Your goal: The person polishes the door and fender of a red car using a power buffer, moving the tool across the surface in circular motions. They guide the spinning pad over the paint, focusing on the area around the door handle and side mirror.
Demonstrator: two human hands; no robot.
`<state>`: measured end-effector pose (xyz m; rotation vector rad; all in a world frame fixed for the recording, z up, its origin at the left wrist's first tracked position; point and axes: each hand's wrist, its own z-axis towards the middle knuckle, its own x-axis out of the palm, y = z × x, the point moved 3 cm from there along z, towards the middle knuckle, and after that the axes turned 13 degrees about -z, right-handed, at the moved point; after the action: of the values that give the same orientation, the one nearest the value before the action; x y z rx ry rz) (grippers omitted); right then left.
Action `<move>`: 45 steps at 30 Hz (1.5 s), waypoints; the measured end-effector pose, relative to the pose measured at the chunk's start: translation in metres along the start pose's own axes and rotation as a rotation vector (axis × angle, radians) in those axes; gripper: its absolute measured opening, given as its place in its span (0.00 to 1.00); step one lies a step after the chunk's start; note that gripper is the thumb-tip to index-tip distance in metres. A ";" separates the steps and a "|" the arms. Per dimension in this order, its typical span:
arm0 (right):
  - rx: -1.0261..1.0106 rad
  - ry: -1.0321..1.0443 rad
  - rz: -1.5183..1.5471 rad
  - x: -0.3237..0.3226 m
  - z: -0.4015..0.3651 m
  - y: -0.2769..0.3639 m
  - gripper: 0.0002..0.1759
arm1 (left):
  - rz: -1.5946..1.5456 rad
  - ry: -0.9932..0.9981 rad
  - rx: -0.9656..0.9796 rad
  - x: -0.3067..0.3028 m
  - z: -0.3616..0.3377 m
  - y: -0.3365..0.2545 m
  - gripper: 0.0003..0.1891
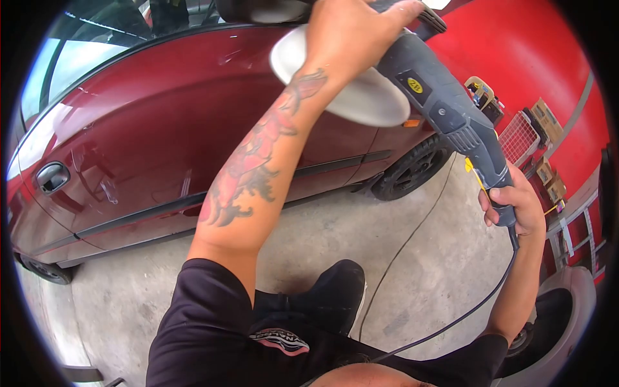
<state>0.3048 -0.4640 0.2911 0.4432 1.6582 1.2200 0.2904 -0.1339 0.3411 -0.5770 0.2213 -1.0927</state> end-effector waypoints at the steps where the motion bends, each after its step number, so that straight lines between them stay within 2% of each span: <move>1: -0.012 0.021 -0.012 0.004 0.001 0.002 0.38 | 0.072 0.005 -0.071 -0.007 -0.003 -0.007 0.28; 4: -0.040 0.078 -0.040 0.011 0.003 0.005 0.38 | 0.098 -0.012 -0.171 -0.018 -0.012 -0.027 0.26; 8: -0.047 0.097 -0.047 0.009 0.008 0.000 0.38 | 0.013 -0.005 -0.142 -0.012 -0.018 -0.033 0.24; 11: -0.043 0.066 -0.046 0.004 0.012 -0.005 0.37 | 0.031 0.019 -0.090 -0.004 -0.002 -0.003 0.25; 13: -0.036 0.039 -0.042 -0.001 0.014 -0.010 0.36 | 0.064 -0.009 0.021 0.008 0.003 0.009 0.26; 14: -0.030 0.023 -0.037 -0.005 0.016 -0.015 0.36 | 0.093 0.006 -0.056 0.014 0.004 0.014 0.27; 15: -0.025 0.006 -0.032 -0.010 0.017 -0.020 0.35 | 0.089 0.000 0.040 0.022 0.007 0.021 0.27; 17: -0.017 -0.002 -0.019 -0.018 0.018 -0.030 0.35 | 0.060 0.029 0.078 0.039 0.010 0.032 0.27; 18: -0.016 -0.007 -0.012 -0.022 0.019 -0.035 0.35 | 0.072 0.041 0.070 0.049 0.012 0.040 0.27; 19: -0.004 -0.031 -0.002 -0.026 0.019 -0.042 0.34 | 0.127 0.081 -0.042 0.057 0.014 0.053 0.32; 27: 0.064 -0.157 0.084 -0.026 0.019 -0.099 0.33 | 0.062 0.154 0.028 0.113 0.013 0.098 0.33; 30: 0.061 -0.161 0.086 -0.016 0.018 -0.099 0.33 | 0.100 0.205 -0.026 0.108 0.006 0.093 0.33; 35: 0.041 -0.148 0.074 -0.005 0.015 -0.089 0.35 | 0.116 0.130 0.053 0.086 0.002 0.087 0.33; 40: 0.023 -0.102 0.009 0.003 0.010 -0.061 0.37 | 0.144 0.109 -0.017 0.049 -0.004 0.055 0.32; 45: -0.001 -0.037 -0.023 0.009 0.008 -0.042 0.40 | 0.086 0.064 0.009 0.017 -0.012 0.028 0.30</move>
<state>0.3178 -0.4713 0.2502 0.4426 1.6264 1.1892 0.3144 -0.1434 0.3176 -0.5201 0.2940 -1.0291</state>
